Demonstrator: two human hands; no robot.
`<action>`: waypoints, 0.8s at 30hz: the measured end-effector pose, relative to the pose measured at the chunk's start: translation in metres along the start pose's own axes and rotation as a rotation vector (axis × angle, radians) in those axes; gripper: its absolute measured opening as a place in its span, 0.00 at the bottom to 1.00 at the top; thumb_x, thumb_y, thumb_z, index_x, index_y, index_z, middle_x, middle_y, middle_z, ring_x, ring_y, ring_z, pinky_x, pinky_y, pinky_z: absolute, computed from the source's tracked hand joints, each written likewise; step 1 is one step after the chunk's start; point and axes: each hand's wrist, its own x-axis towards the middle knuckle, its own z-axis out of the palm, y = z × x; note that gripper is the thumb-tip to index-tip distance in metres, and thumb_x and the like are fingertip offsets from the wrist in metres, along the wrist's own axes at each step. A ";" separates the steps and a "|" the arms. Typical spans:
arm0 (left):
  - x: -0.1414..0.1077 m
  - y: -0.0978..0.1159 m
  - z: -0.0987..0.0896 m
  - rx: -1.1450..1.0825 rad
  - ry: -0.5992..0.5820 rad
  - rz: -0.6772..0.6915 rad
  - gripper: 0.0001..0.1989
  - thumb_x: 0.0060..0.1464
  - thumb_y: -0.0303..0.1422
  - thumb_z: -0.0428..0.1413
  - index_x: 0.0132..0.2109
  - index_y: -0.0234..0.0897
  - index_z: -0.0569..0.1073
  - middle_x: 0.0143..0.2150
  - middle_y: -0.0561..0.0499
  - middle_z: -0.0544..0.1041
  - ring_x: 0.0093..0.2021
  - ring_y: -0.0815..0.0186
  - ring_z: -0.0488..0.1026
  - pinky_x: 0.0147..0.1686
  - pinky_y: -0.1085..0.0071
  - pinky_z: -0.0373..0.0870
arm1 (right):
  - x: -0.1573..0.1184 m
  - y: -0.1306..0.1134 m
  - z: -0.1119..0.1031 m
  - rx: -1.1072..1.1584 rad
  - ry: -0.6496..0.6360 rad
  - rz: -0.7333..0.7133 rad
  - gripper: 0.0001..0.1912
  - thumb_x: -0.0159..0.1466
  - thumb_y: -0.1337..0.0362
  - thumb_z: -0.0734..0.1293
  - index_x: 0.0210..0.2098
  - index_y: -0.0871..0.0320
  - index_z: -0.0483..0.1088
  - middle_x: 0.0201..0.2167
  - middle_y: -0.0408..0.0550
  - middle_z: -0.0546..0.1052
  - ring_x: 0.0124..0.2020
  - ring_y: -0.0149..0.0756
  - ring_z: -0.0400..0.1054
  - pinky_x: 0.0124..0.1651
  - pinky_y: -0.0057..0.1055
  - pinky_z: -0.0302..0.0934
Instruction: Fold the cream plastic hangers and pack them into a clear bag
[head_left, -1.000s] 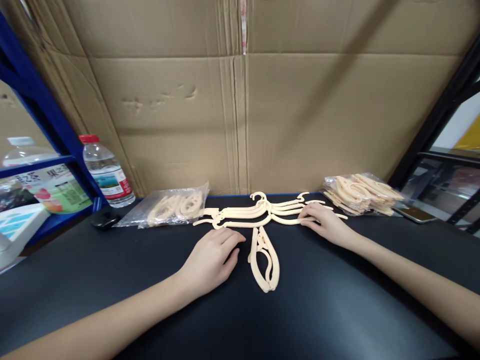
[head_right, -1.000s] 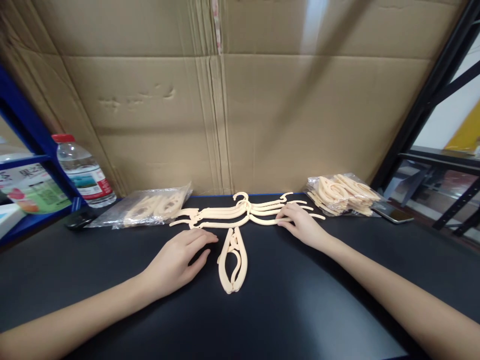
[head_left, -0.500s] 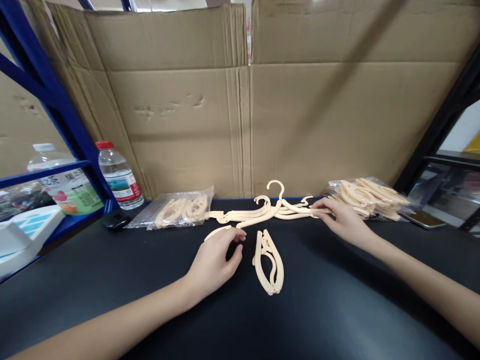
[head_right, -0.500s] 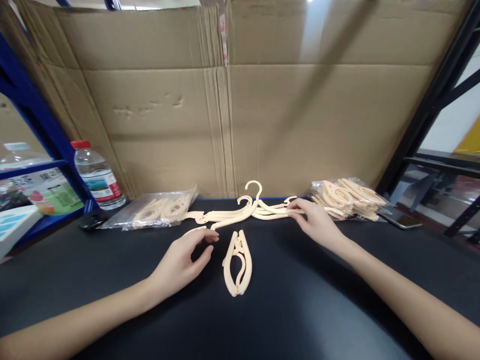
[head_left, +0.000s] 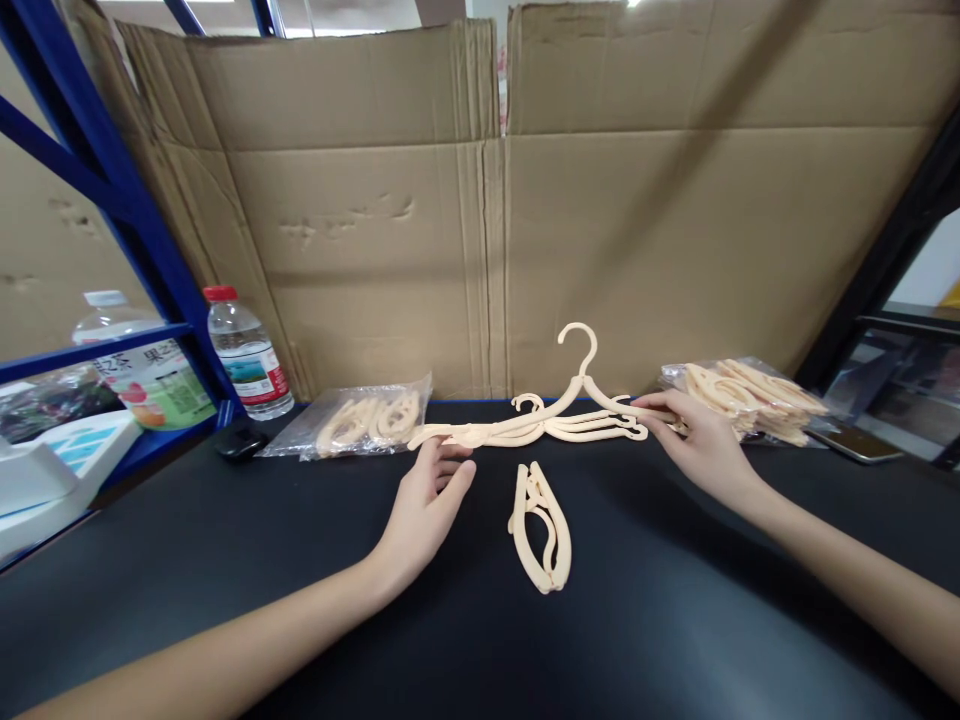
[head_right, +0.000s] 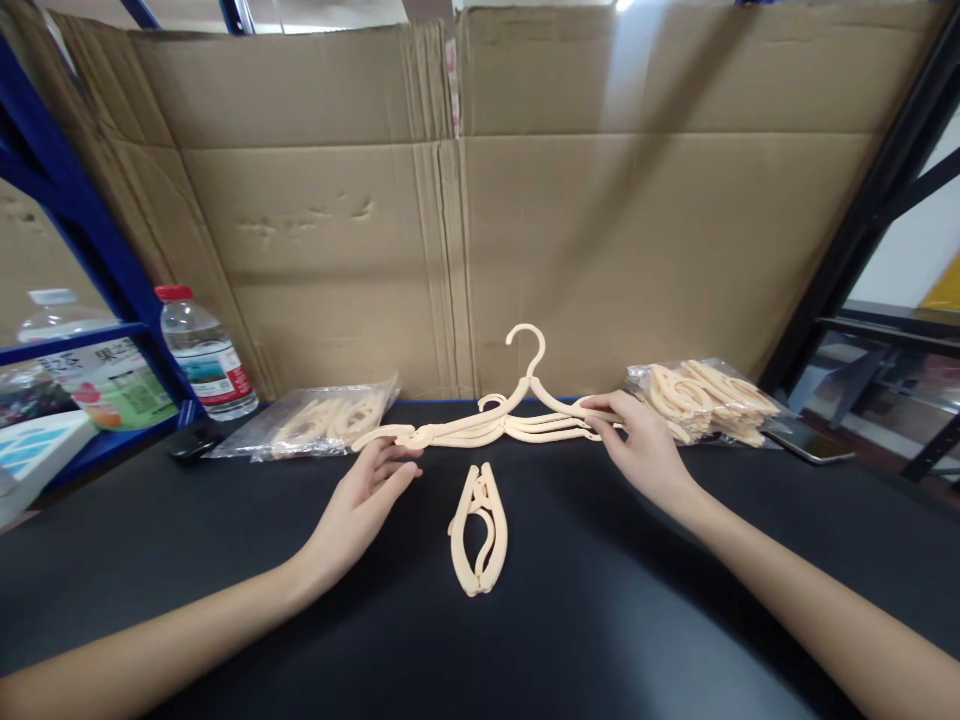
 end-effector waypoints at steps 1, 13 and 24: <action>0.000 0.000 0.000 -0.007 0.005 0.001 0.18 0.58 0.39 0.50 0.52 0.36 0.60 0.49 0.42 0.71 0.43 0.61 0.75 0.47 0.58 0.71 | -0.001 -0.001 0.001 -0.007 -0.015 -0.007 0.10 0.65 0.59 0.61 0.40 0.56 0.70 0.37 0.51 0.76 0.39 0.43 0.71 0.42 0.40 0.66; -0.010 0.010 0.004 0.165 -0.088 0.235 0.25 0.59 0.33 0.52 0.62 0.43 0.55 0.42 0.51 0.68 0.29 0.71 0.64 0.34 0.70 0.69 | -0.013 -0.020 0.014 0.018 -0.127 -0.105 0.08 0.66 0.61 0.60 0.40 0.55 0.69 0.38 0.51 0.76 0.38 0.42 0.72 0.42 0.40 0.67; -0.008 0.008 0.001 0.239 -0.035 0.297 0.18 0.62 0.34 0.48 0.58 0.39 0.67 0.50 0.45 0.74 0.49 0.60 0.70 0.50 0.63 0.65 | -0.013 -0.014 0.015 -0.039 -0.152 -0.266 0.12 0.66 0.69 0.58 0.46 0.55 0.69 0.41 0.50 0.75 0.44 0.41 0.68 0.47 0.40 0.64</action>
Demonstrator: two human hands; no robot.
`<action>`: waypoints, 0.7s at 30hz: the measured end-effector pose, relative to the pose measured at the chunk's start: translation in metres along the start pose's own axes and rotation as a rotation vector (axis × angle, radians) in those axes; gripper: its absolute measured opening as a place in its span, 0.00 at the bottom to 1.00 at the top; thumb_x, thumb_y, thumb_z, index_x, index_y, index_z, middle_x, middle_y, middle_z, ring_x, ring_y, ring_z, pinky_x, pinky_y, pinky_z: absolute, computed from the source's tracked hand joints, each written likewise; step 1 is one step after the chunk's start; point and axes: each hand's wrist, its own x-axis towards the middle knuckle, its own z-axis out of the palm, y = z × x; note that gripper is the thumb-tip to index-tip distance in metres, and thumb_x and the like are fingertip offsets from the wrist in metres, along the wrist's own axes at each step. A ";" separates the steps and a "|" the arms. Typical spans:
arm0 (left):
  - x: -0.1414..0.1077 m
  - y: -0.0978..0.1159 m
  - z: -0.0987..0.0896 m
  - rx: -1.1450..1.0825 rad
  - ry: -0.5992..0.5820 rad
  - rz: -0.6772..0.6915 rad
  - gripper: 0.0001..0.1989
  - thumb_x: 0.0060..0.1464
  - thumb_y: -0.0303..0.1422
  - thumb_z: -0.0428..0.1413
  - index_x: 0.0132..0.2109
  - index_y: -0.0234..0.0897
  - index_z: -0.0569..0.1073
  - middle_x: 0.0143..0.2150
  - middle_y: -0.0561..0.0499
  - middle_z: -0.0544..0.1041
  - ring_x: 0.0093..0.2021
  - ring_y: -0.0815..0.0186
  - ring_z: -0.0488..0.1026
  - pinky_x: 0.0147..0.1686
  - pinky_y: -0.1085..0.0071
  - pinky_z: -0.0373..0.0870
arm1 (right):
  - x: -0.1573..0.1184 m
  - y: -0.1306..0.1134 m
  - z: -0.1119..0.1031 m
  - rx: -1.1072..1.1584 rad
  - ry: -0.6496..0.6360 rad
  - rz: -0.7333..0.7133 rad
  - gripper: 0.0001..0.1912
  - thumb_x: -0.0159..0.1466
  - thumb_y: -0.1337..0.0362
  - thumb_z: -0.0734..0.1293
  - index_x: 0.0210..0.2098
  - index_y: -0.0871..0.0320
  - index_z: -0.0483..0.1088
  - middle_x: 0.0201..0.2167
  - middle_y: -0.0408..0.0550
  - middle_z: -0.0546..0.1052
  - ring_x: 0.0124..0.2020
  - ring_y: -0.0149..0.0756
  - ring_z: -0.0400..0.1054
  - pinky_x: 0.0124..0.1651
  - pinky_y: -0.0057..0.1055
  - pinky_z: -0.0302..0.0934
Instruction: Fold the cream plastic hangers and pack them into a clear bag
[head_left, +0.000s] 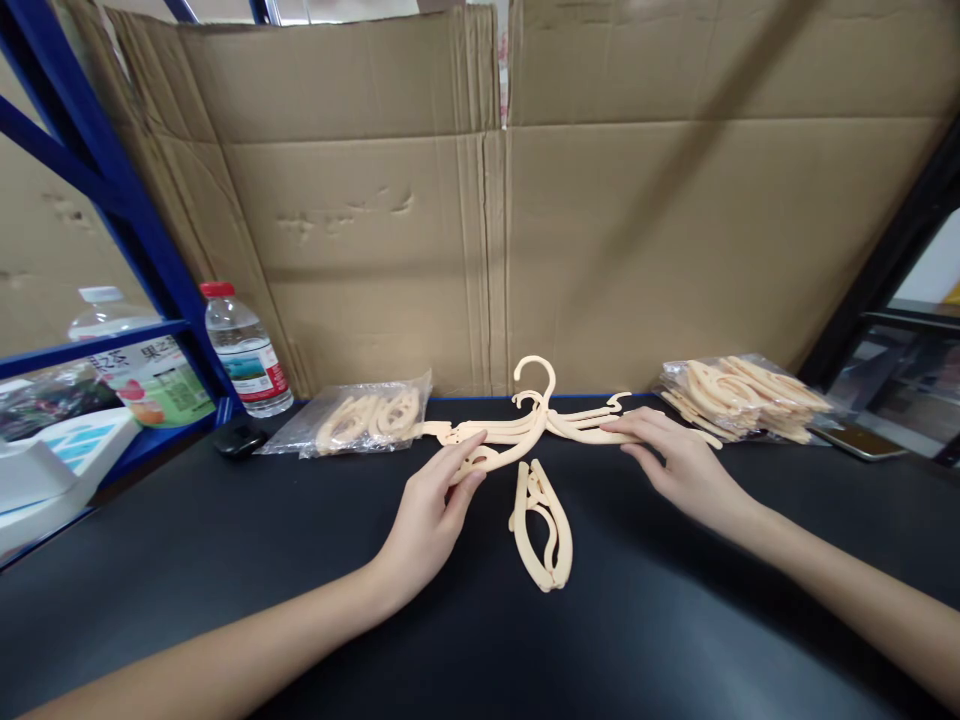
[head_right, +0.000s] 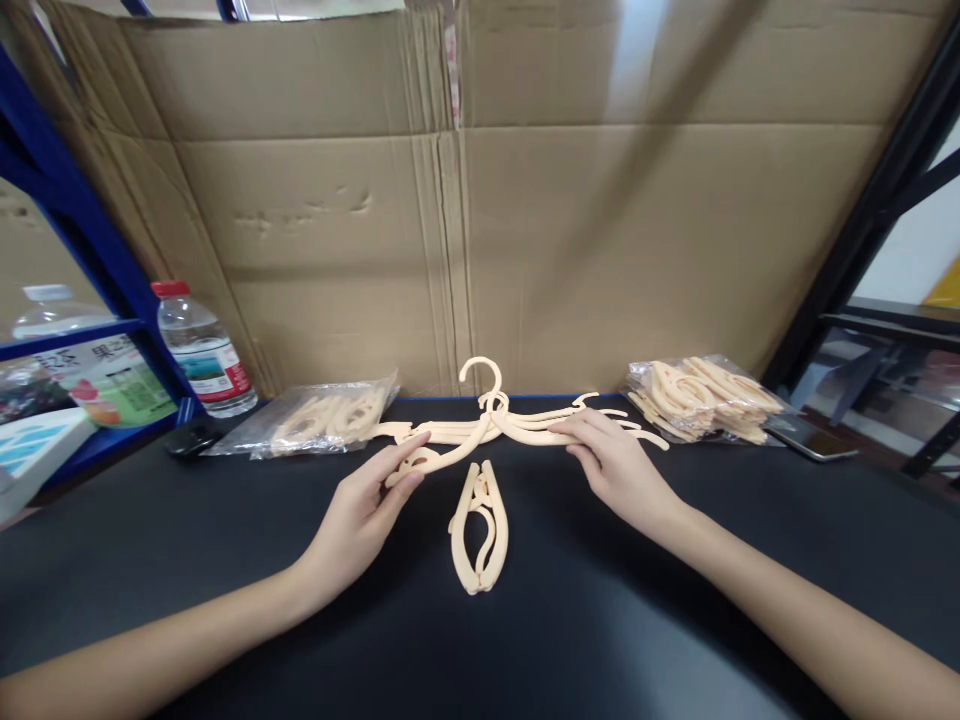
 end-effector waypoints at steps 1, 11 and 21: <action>0.001 0.001 -0.001 -0.008 -0.001 -0.022 0.18 0.62 0.34 0.48 0.57 0.38 0.68 0.51 0.45 0.74 0.49 0.59 0.71 0.50 0.63 0.65 | 0.000 0.001 -0.001 -0.038 0.003 -0.021 0.12 0.67 0.70 0.58 0.46 0.55 0.69 0.41 0.50 0.75 0.44 0.41 0.68 0.46 0.40 0.64; 0.002 0.004 -0.003 -0.040 0.010 -0.101 0.17 0.61 0.35 0.49 0.55 0.36 0.70 0.33 0.52 0.75 0.30 0.67 0.68 0.34 0.73 0.65 | 0.001 -0.008 -0.022 -0.742 0.060 0.088 0.12 0.67 0.62 0.59 0.42 0.58 0.73 0.42 0.54 0.72 0.36 0.43 0.67 0.33 0.36 0.59; 0.001 0.003 -0.003 -0.066 0.023 -0.157 0.19 0.61 0.39 0.49 0.56 0.38 0.69 0.30 0.53 0.72 0.28 0.66 0.65 0.31 0.72 0.60 | 0.005 -0.012 -0.017 -0.342 0.173 0.028 0.11 0.68 0.66 0.56 0.39 0.57 0.71 0.58 0.57 0.61 0.43 0.42 0.69 0.42 0.40 0.66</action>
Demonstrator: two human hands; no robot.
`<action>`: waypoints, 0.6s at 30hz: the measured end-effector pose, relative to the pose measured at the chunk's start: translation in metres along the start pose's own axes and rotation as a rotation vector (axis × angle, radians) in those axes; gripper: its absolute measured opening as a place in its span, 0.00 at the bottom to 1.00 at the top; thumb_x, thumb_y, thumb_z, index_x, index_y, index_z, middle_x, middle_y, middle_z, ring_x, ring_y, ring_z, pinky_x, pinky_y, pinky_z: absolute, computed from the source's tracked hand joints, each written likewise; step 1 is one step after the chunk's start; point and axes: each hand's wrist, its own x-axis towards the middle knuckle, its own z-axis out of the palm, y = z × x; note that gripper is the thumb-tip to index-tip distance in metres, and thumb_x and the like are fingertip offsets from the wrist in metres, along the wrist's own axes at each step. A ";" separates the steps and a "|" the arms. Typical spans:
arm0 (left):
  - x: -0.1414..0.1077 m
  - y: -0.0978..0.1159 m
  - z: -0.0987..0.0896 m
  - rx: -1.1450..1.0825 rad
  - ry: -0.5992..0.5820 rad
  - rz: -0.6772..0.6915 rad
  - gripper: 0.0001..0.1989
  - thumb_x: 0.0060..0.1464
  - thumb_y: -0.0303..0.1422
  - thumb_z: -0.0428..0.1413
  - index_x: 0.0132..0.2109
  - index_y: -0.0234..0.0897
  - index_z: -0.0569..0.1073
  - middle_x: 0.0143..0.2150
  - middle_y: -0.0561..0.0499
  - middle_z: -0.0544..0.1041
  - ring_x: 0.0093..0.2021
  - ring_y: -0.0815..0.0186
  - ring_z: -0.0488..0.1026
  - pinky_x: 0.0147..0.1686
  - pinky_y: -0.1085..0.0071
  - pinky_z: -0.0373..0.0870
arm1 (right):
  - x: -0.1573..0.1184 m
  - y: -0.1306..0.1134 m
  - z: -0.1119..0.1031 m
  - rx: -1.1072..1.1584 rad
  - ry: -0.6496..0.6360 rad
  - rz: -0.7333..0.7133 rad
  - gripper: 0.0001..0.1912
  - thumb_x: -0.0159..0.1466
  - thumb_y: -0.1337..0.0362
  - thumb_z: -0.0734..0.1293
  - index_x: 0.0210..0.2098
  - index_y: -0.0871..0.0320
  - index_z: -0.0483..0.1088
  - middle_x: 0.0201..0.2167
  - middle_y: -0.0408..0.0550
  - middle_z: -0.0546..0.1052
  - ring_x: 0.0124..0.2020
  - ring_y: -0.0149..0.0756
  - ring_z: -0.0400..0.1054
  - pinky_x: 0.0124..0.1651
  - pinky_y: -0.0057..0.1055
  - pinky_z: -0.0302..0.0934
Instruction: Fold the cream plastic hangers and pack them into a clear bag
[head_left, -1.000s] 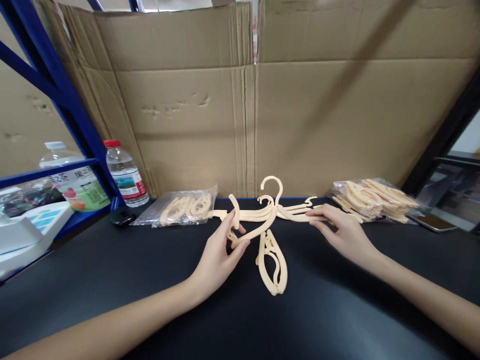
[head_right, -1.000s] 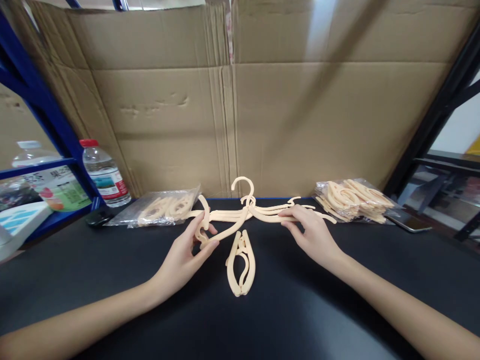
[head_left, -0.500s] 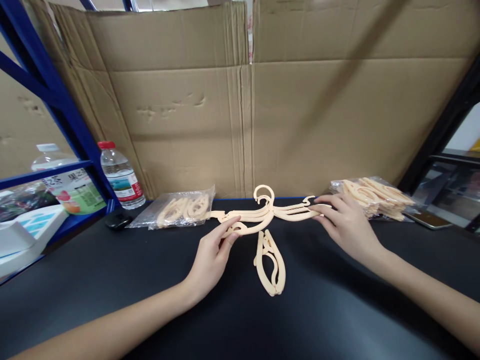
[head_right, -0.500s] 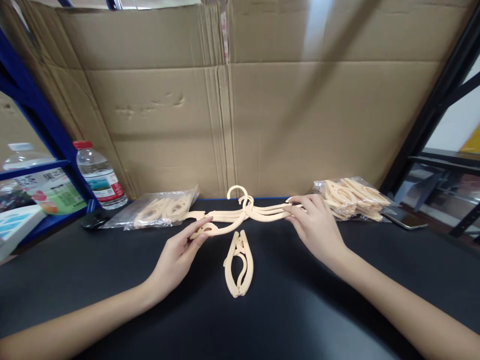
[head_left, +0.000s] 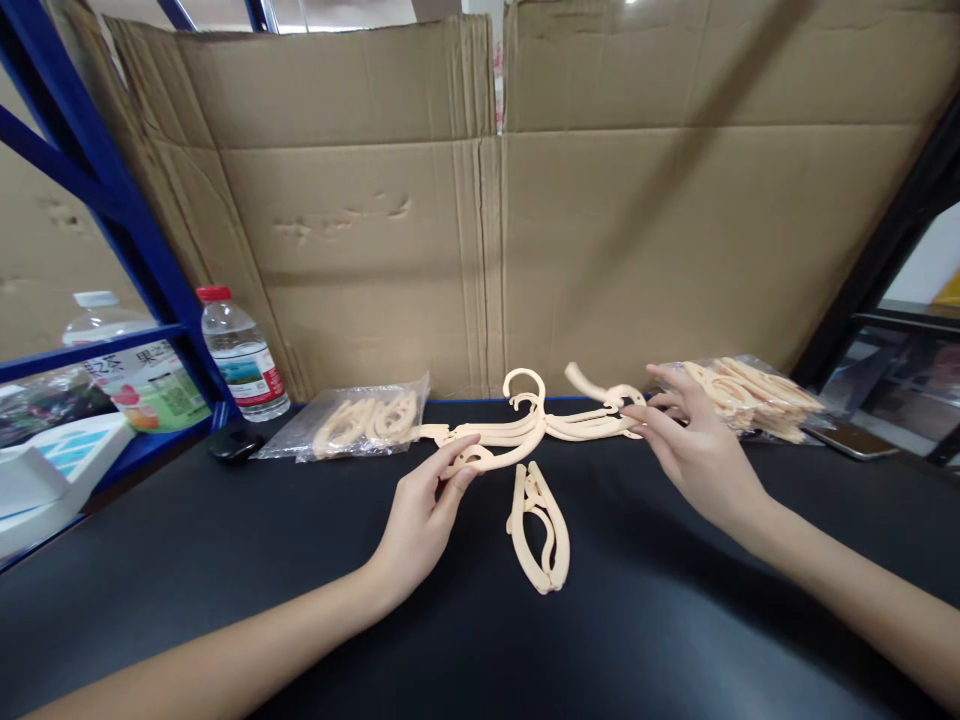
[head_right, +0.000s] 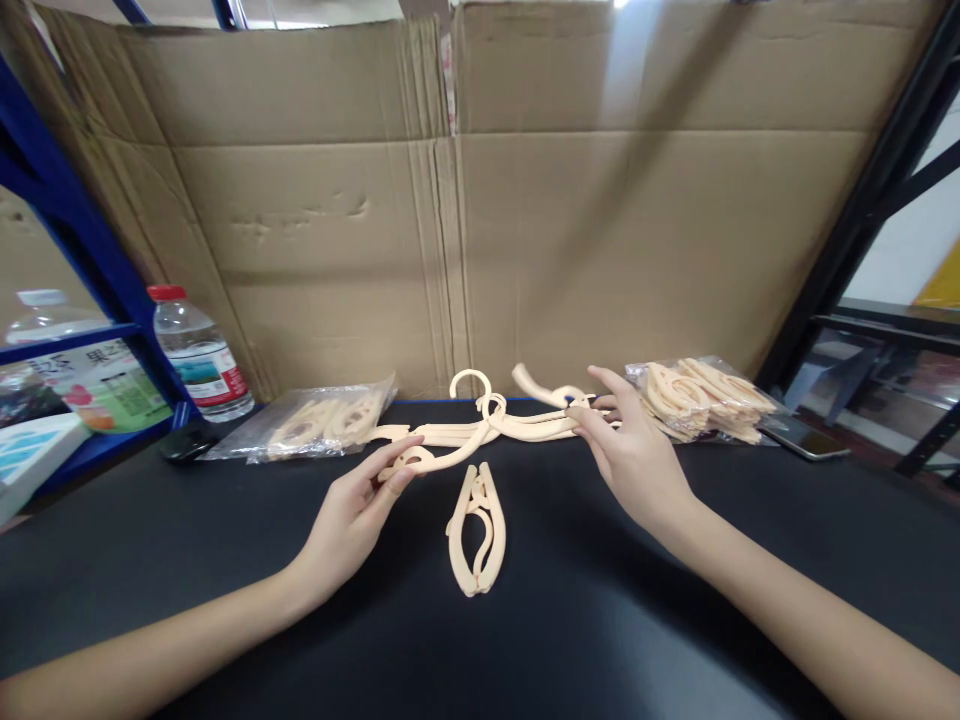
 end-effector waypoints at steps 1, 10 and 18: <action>0.000 0.000 0.000 -0.003 -0.001 -0.004 0.19 0.61 0.39 0.49 0.56 0.38 0.69 0.31 0.52 0.73 0.29 0.66 0.64 0.31 0.72 0.60 | 0.000 0.000 0.001 0.078 0.001 0.011 0.11 0.67 0.66 0.56 0.39 0.56 0.70 0.56 0.56 0.64 0.43 0.42 0.70 0.44 0.41 0.66; 0.001 -0.003 0.000 -0.069 -0.002 -0.054 0.21 0.60 0.41 0.50 0.57 0.37 0.68 0.28 0.53 0.70 0.27 0.67 0.62 0.29 0.71 0.59 | -0.002 0.007 0.006 0.572 -0.243 0.275 0.16 0.63 0.61 0.64 0.50 0.55 0.65 0.44 0.50 0.75 0.40 0.40 0.73 0.43 0.37 0.68; 0.011 0.009 -0.003 -0.379 0.054 -0.156 0.20 0.54 0.38 0.57 0.51 0.33 0.71 0.34 0.50 0.75 0.33 0.66 0.72 0.40 0.68 0.68 | 0.008 0.010 -0.004 1.051 -0.313 0.494 0.21 0.58 0.56 0.69 0.49 0.57 0.69 0.42 0.51 0.75 0.34 0.33 0.69 0.40 0.34 0.68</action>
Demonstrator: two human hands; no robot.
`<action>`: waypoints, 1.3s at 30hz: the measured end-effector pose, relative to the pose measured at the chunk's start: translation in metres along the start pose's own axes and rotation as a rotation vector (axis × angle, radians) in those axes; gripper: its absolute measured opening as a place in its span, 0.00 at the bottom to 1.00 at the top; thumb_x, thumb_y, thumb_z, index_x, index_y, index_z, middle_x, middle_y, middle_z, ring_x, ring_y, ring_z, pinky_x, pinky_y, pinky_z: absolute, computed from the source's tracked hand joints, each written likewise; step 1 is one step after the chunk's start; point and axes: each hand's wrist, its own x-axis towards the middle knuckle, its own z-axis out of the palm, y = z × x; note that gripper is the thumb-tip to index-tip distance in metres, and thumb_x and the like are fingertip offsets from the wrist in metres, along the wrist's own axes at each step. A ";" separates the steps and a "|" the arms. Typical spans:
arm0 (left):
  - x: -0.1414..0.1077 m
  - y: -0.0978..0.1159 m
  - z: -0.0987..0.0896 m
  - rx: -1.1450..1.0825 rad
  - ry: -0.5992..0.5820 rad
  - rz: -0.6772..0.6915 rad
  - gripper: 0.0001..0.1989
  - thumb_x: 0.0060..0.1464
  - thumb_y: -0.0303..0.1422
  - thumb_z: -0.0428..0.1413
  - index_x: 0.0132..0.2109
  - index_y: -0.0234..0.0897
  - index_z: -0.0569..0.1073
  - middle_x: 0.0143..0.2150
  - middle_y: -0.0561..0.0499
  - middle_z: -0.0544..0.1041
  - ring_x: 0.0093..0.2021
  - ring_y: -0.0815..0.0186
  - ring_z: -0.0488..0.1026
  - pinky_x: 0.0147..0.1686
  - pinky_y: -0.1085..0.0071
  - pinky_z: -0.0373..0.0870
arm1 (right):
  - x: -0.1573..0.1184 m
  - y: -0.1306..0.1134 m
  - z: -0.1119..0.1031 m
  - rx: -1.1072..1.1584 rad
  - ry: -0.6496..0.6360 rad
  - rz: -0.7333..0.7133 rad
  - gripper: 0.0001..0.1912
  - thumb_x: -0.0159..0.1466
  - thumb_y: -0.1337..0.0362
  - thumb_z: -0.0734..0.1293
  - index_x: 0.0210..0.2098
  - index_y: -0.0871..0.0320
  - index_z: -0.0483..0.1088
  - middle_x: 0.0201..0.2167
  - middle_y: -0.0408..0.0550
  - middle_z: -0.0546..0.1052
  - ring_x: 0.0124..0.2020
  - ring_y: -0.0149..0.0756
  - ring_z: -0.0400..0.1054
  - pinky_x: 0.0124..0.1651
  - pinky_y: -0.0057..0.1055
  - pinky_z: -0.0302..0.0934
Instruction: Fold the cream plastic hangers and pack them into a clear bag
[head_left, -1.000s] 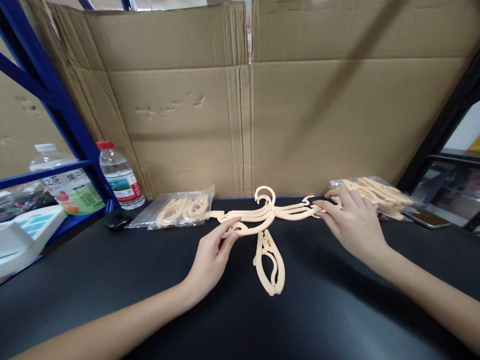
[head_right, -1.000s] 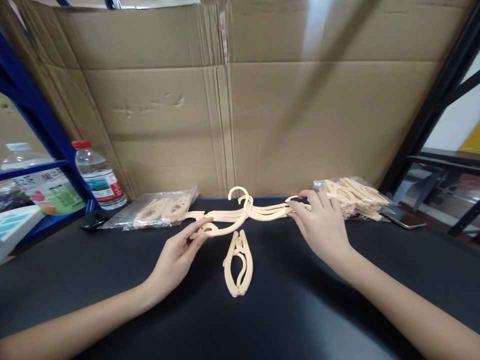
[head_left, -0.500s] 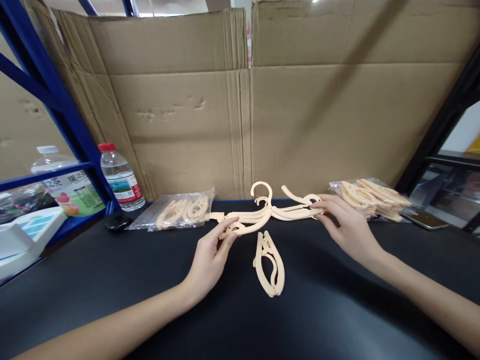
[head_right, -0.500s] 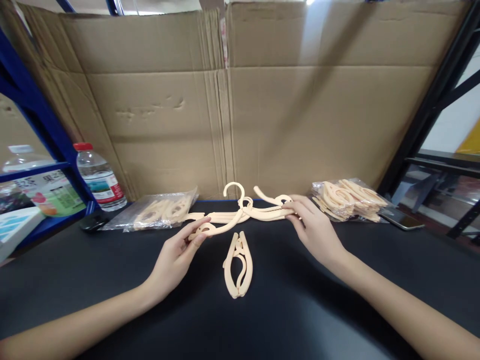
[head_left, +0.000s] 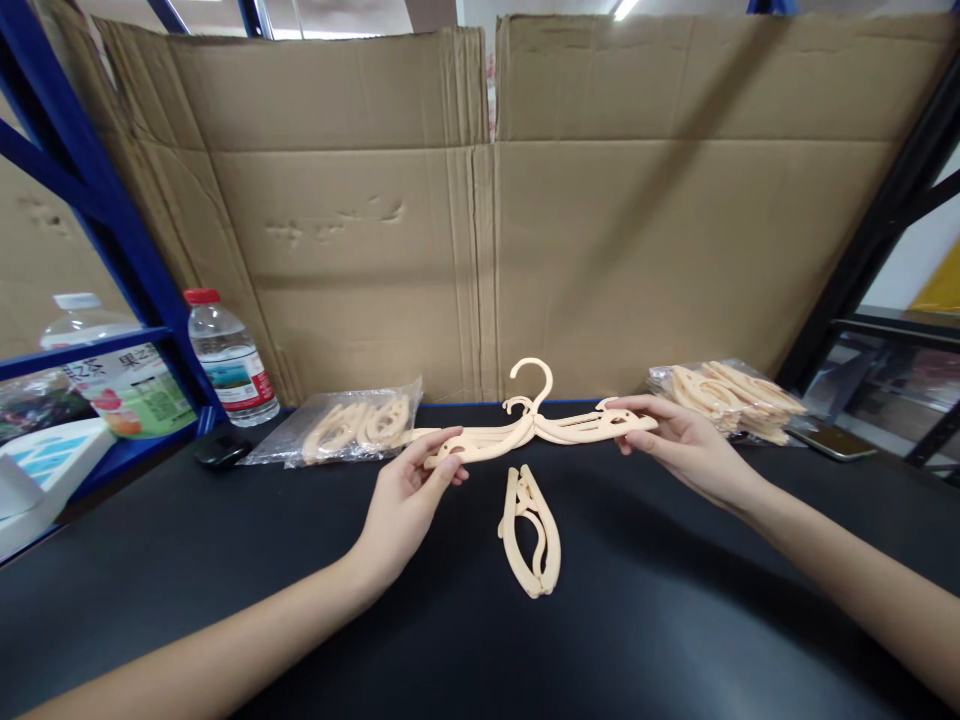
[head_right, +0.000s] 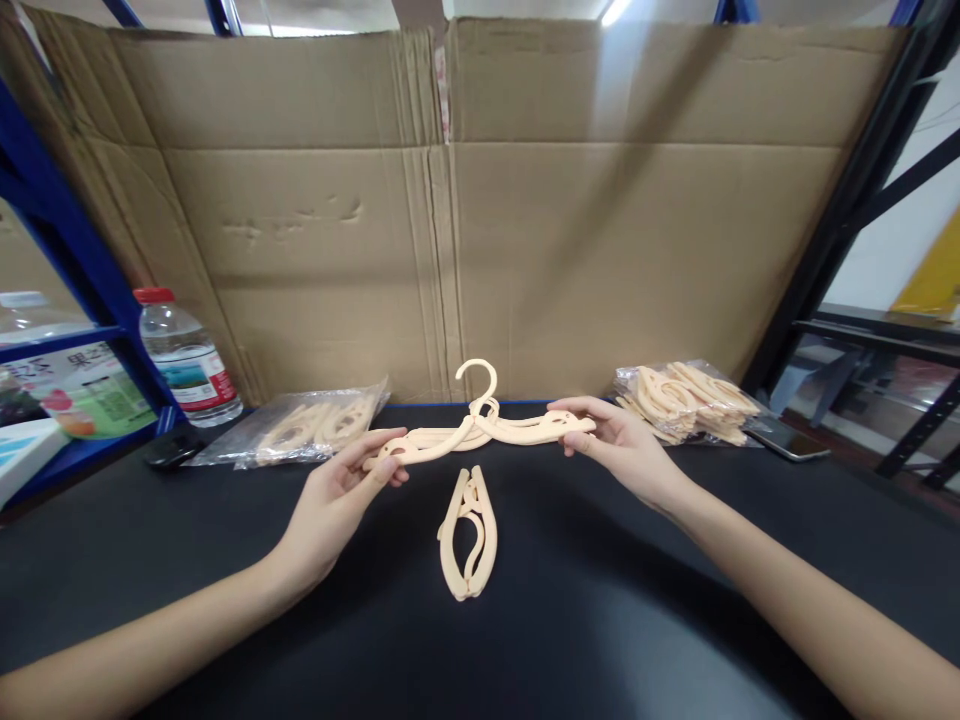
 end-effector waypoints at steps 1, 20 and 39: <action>0.001 0.004 0.000 -0.068 0.018 -0.024 0.20 0.52 0.38 0.59 0.50 0.33 0.71 0.36 0.50 0.75 0.34 0.66 0.72 0.41 0.68 0.69 | 0.000 -0.001 -0.001 0.062 0.016 0.021 0.21 0.58 0.56 0.69 0.49 0.57 0.69 0.42 0.51 0.75 0.34 0.33 0.69 0.40 0.34 0.68; -0.031 0.032 0.026 -0.299 -0.221 -0.318 0.14 0.51 0.39 0.62 0.41 0.32 0.74 0.39 0.45 0.78 0.37 0.64 0.75 0.32 0.73 0.75 | -0.037 -0.032 0.066 0.276 -0.367 0.081 0.08 0.63 0.60 0.67 0.37 0.59 0.71 0.36 0.47 0.73 0.38 0.34 0.69 0.43 0.32 0.64; -0.037 0.032 0.028 -0.211 -0.293 -0.183 0.14 0.51 0.33 0.61 0.45 0.34 0.74 0.40 0.44 0.78 0.36 0.62 0.76 0.35 0.68 0.76 | -0.042 -0.045 0.066 0.227 -0.554 0.079 0.13 0.63 0.60 0.66 0.48 0.54 0.70 0.48 0.50 0.67 0.47 0.37 0.67 0.50 0.36 0.63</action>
